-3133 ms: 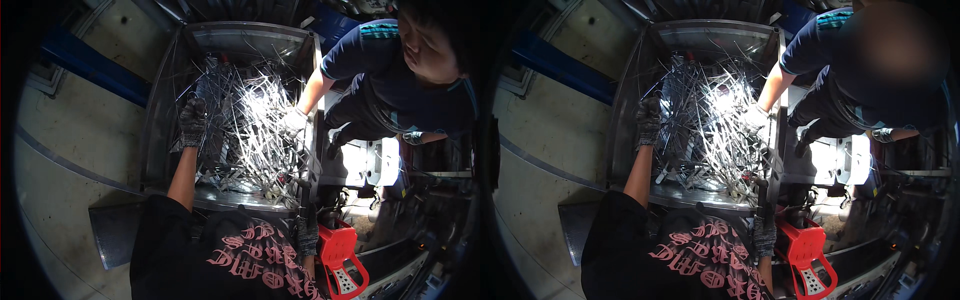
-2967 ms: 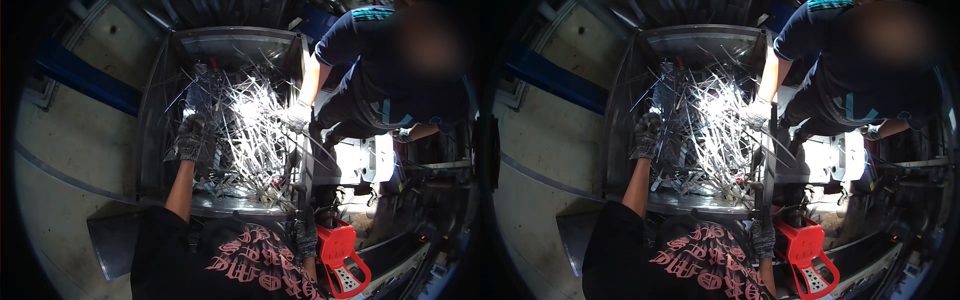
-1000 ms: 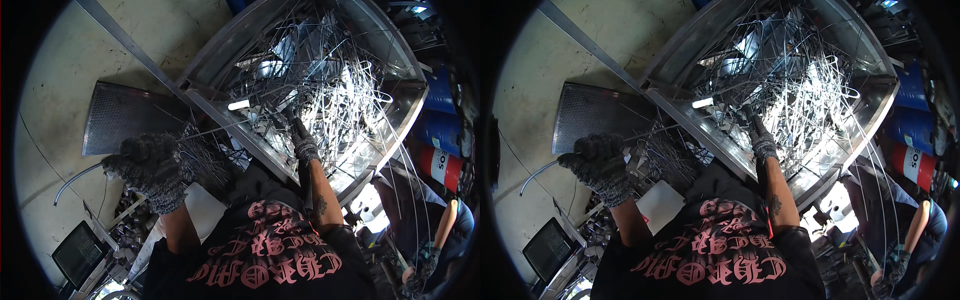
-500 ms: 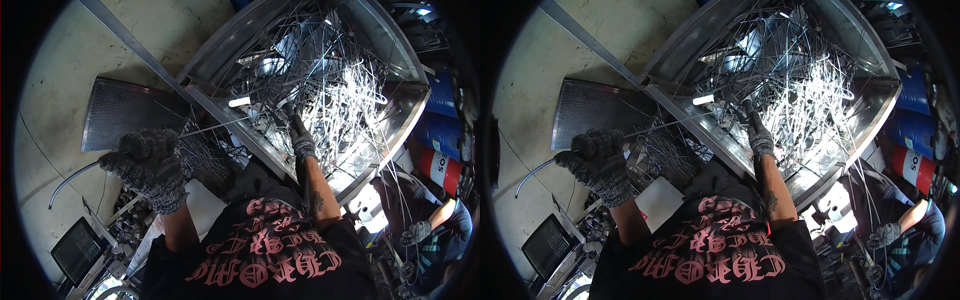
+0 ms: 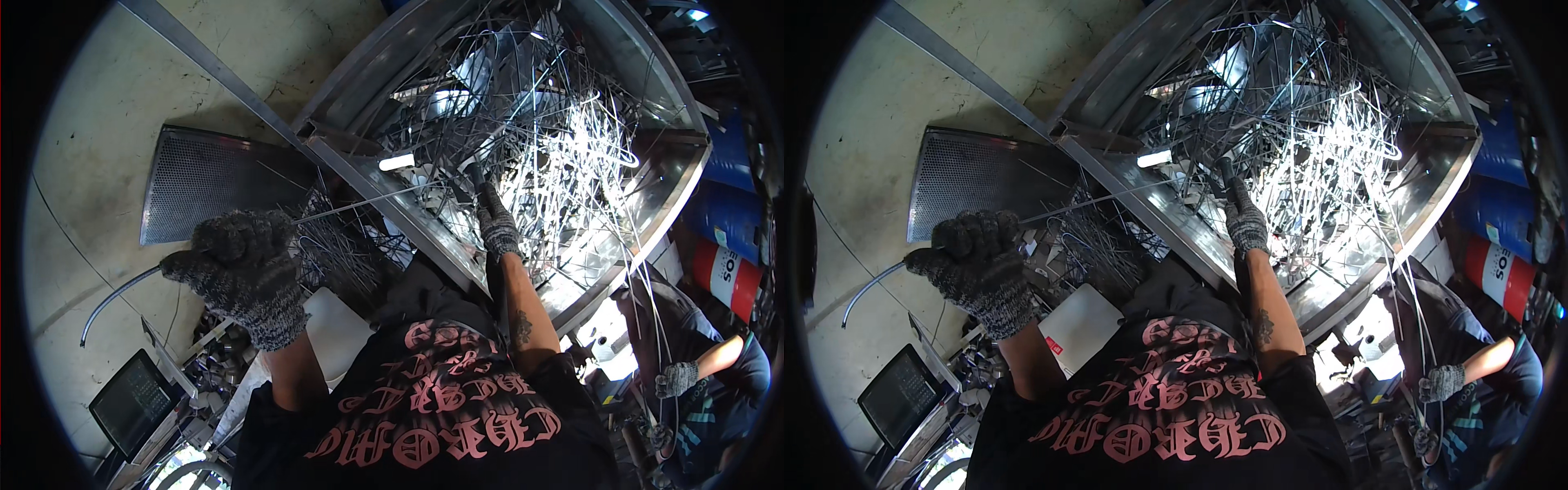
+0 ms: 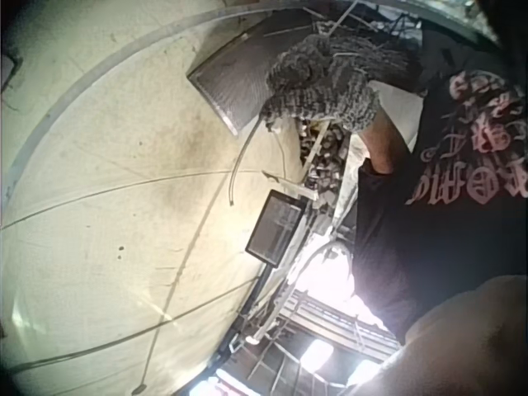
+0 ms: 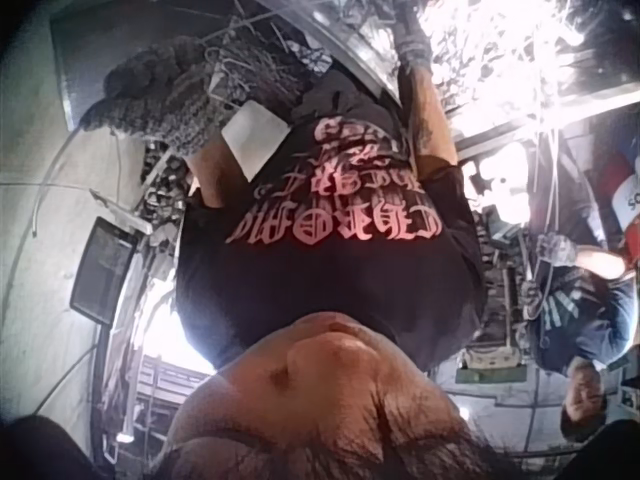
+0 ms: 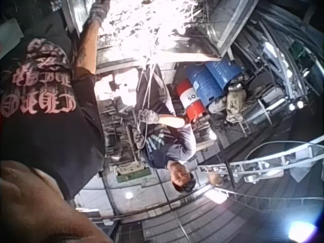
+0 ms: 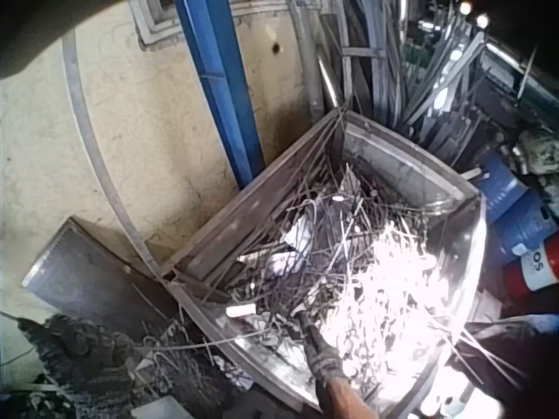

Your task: Using a welding torch to join or cut metal wires and scraps in a bin.

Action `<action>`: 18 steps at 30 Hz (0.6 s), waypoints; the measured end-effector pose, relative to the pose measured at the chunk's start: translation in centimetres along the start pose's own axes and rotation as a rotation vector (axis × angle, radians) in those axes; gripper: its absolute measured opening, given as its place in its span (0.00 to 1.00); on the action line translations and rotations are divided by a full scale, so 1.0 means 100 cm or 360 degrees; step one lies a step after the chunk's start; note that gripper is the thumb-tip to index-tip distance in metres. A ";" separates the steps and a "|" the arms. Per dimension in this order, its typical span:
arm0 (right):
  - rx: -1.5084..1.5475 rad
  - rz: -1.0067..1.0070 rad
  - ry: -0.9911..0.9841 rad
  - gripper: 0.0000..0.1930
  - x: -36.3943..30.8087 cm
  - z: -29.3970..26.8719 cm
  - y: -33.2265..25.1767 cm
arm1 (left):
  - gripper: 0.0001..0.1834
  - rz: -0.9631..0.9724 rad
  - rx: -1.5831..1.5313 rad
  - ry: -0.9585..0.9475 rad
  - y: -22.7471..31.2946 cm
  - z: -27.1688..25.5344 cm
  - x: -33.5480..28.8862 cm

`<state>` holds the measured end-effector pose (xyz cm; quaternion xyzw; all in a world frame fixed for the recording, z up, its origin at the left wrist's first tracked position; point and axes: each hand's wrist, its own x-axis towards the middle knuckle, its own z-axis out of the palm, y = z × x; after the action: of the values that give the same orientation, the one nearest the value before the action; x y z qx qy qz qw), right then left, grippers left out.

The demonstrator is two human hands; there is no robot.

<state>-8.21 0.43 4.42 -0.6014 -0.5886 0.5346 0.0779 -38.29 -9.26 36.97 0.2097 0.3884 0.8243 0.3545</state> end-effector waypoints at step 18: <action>0.0156 -0.0013 0.0011 0.30 0.003 -0.002 0.001 | 0.31 -0.0035 0.0032 -0.0166 0.000 -0.006 0.002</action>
<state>-8.08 0.68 4.25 -0.5963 -0.5639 0.5604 0.1117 -38.80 -9.46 36.62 0.2516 0.3799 0.8044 0.3811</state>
